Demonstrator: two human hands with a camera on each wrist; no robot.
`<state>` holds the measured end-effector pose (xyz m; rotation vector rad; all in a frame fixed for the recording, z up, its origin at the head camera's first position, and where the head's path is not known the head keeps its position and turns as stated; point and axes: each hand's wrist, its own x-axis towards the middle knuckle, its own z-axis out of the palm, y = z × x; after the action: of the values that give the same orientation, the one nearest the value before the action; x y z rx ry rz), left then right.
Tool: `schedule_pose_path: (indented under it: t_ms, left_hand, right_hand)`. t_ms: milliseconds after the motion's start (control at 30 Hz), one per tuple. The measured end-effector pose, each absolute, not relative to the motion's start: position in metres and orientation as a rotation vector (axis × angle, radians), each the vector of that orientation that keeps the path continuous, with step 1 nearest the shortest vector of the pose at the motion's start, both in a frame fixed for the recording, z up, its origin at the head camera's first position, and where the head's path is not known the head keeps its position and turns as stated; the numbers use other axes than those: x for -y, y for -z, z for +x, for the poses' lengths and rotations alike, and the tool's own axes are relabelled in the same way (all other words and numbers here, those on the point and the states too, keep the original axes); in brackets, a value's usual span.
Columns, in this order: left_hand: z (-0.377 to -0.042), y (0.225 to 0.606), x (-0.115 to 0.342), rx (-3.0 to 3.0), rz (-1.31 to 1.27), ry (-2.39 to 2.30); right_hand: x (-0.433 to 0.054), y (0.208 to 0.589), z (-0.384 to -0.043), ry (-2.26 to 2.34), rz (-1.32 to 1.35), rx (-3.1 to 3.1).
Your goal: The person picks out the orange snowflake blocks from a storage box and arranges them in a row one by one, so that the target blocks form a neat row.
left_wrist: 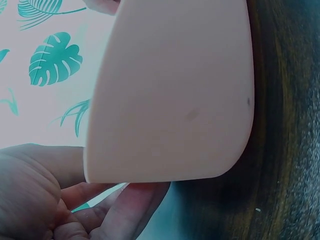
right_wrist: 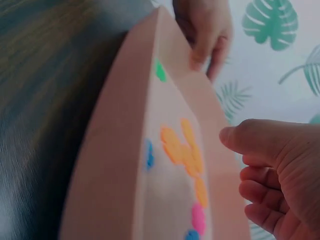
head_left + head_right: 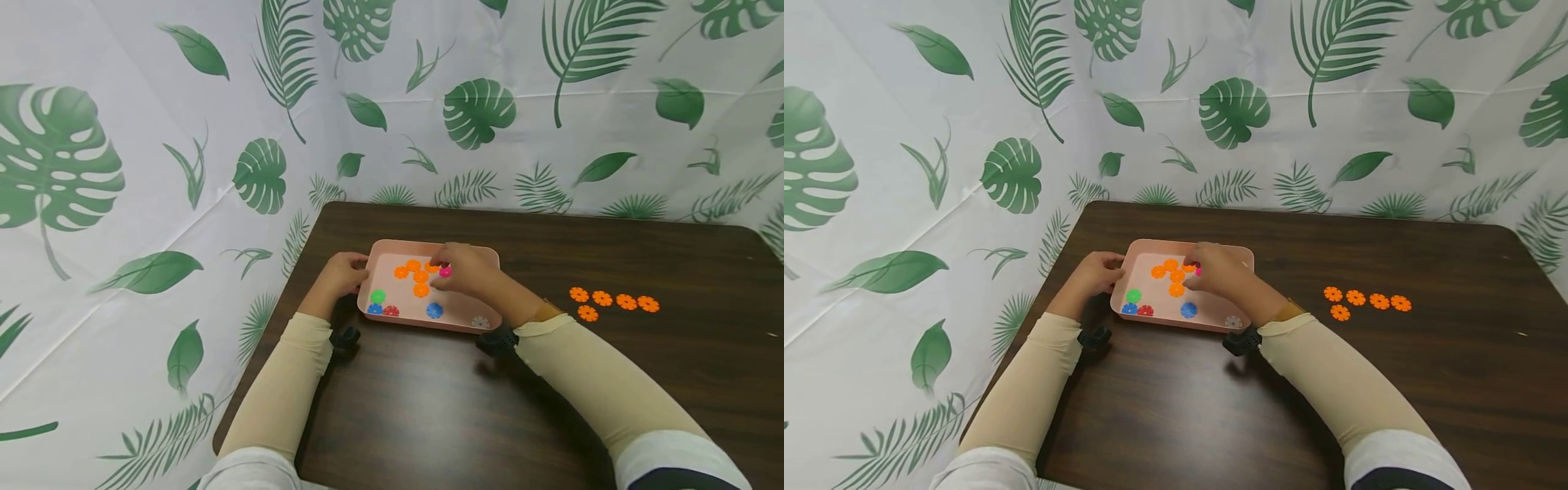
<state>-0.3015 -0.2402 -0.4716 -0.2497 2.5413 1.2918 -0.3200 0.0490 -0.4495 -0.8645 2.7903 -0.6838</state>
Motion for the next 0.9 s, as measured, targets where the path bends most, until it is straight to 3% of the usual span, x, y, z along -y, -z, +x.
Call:
schedule_pose_path:
  t_ms: [267,700,900]
  left_hand:
    - [-0.302,0.470,0.240,-2.551,-0.258,-1.266]
    - [-0.302,0.473,0.240,-2.547,-0.227,-1.303]
    - [-0.302,0.473,0.241,-2.547,-0.229,-1.295]
  right_hand:
    - [-0.022,0.466,-0.323,0.619,-1.070,-2.715]
    - [-0.013,0.473,-0.321,0.495,-0.918,-2.676]
    - [-0.012,0.470,-0.320,0.405,-0.975,-2.678]
